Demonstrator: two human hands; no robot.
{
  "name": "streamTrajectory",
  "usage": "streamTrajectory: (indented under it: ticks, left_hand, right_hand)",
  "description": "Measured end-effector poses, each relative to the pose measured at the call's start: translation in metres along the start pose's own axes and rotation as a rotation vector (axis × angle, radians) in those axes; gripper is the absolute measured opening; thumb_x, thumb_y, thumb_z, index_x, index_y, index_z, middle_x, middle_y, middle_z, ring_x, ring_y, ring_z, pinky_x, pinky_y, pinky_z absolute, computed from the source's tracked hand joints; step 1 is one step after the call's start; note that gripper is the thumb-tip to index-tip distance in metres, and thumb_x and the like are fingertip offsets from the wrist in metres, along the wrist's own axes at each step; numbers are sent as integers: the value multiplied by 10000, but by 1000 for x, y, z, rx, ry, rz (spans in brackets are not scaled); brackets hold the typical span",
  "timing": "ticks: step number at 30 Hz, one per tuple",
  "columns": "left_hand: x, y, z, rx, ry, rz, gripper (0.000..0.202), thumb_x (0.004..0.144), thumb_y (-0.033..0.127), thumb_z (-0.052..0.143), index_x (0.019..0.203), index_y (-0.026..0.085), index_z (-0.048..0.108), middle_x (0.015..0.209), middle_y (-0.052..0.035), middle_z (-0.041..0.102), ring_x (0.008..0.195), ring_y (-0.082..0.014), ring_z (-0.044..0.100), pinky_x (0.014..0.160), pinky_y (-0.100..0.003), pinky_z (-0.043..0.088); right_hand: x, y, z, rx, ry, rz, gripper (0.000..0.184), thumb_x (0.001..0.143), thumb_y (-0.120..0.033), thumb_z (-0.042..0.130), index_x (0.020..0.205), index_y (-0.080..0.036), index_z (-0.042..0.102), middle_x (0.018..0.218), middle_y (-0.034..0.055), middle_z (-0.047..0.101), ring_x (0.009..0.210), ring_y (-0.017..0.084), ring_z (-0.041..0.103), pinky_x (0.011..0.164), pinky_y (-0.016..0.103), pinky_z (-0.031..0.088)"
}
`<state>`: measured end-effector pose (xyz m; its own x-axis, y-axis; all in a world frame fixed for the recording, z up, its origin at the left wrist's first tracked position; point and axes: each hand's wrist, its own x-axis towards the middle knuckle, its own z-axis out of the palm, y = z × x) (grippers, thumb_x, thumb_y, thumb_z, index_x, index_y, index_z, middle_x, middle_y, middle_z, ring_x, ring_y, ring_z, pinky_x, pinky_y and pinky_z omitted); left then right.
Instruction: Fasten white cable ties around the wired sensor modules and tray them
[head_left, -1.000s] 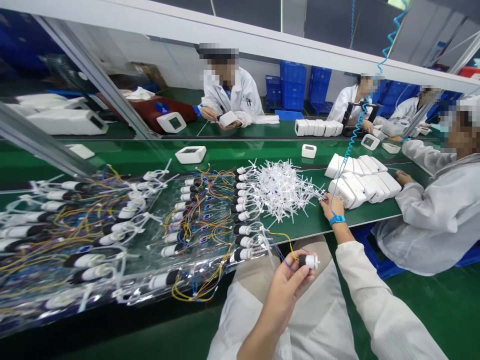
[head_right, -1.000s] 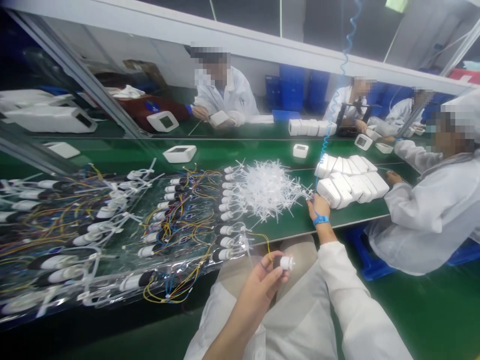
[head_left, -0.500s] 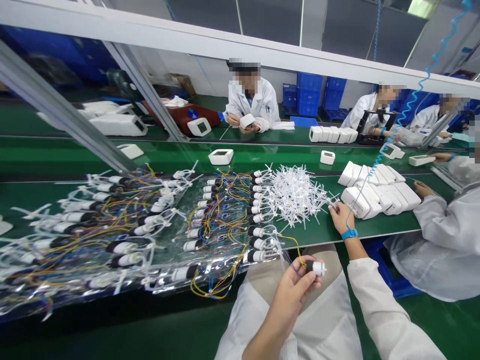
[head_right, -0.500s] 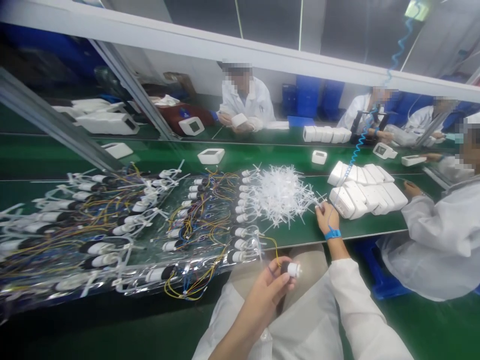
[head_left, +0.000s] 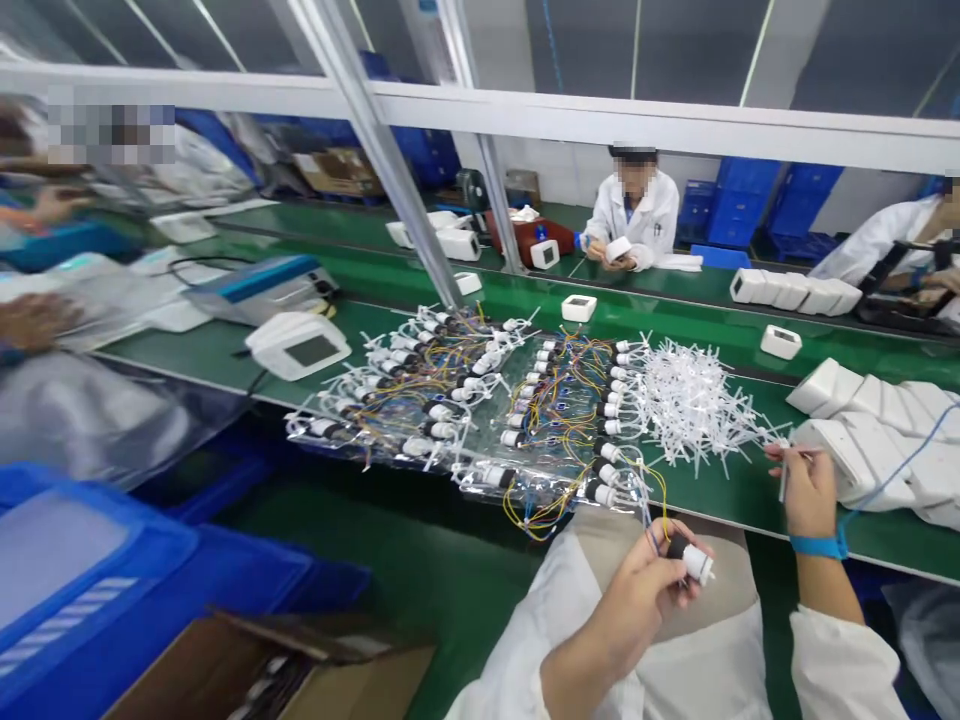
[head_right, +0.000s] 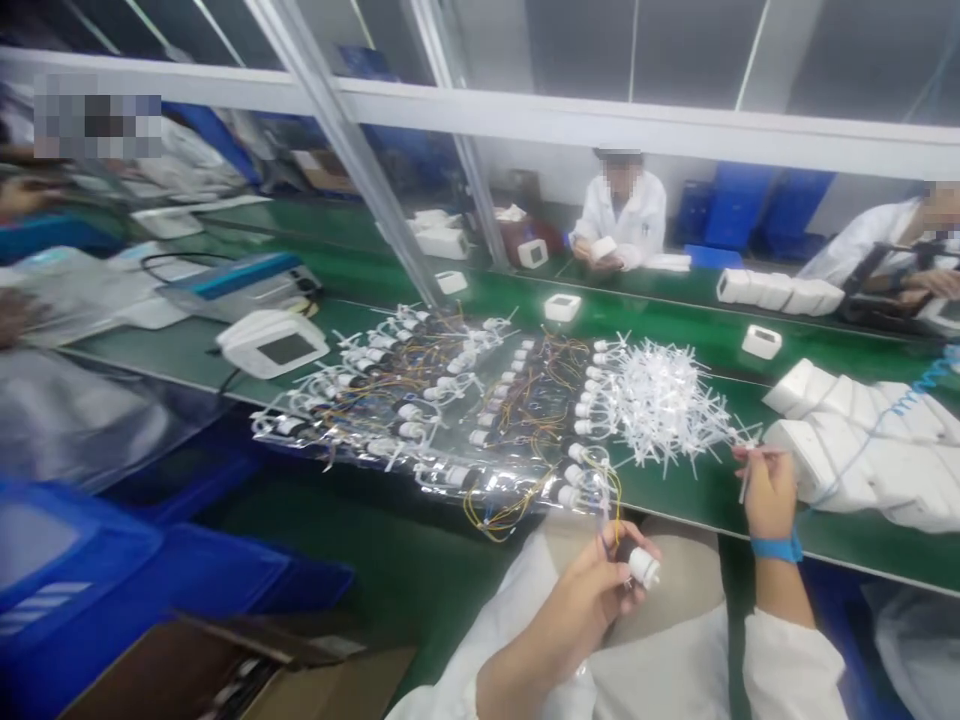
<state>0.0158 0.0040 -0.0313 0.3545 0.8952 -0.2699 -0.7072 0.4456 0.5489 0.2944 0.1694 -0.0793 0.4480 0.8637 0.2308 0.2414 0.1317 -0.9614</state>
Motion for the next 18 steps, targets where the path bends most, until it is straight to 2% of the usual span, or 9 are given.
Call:
streamTrajectory:
  ticks: [3,6,8,11,13,15,16,18]
  left_hand:
    - [-4,2,-3,-14,-6,-14,416,723,296,904,1040,193,655,987,-62,770,731,-114,630,608,-197,380]
    - [-15,0,-12,73,18,47,471,799,483,932,1023,205,625,931,-61,752,729,-127,602,601,-205,367]
    - [-27,3,-24,183,77,185,513,860,605,908,1008,212,613,899,-50,739,696,-122,571,595,-211,373]
    - [-50,17,-48,344,248,430,482,924,635,862,990,219,626,901,-39,732,696,-127,566,617,-225,418]
    - [-62,32,-70,436,428,527,426,941,599,855,1018,224,668,950,-43,738,752,-147,600,660,-238,463]
    - [-69,47,-96,517,586,558,443,910,619,863,1033,221,714,970,-48,731,795,-166,619,685,-251,492]
    - [-70,53,-109,537,655,552,471,880,640,874,1032,218,730,980,-48,725,790,-165,613,686,-256,500]
    - [-70,61,-132,534,765,526,552,788,693,909,998,212,739,954,-32,703,737,-148,577,666,-259,502]
  right_hand:
    - [-4,-4,-6,1,65,-26,358,921,-554,715,1030,-251,559,958,56,801,814,237,741,735,369,547]
    - [-9,-10,-14,-64,101,-38,278,928,-489,700,1012,-251,582,906,21,774,726,218,690,722,380,517]
    - [-16,-16,-15,-90,159,-65,227,929,-453,697,996,-253,613,879,4,748,692,209,658,727,390,509]
    - [-39,-28,-4,55,208,-139,216,910,-442,737,960,-256,638,897,13,740,765,233,695,750,401,538]
    - [-63,-39,16,222,85,-123,251,895,-447,785,935,-259,624,938,40,773,903,280,760,773,407,575]
    - [-89,-50,44,303,-168,-10,270,932,-475,793,962,-258,636,1056,87,832,998,309,798,844,447,614]
    - [-101,-55,60,318,-296,42,271,960,-496,773,976,-260,642,1127,110,846,1076,329,806,915,487,626]
    - [-120,-63,92,304,-461,86,277,999,-526,730,951,-269,640,1271,135,845,1246,357,780,1070,546,600]
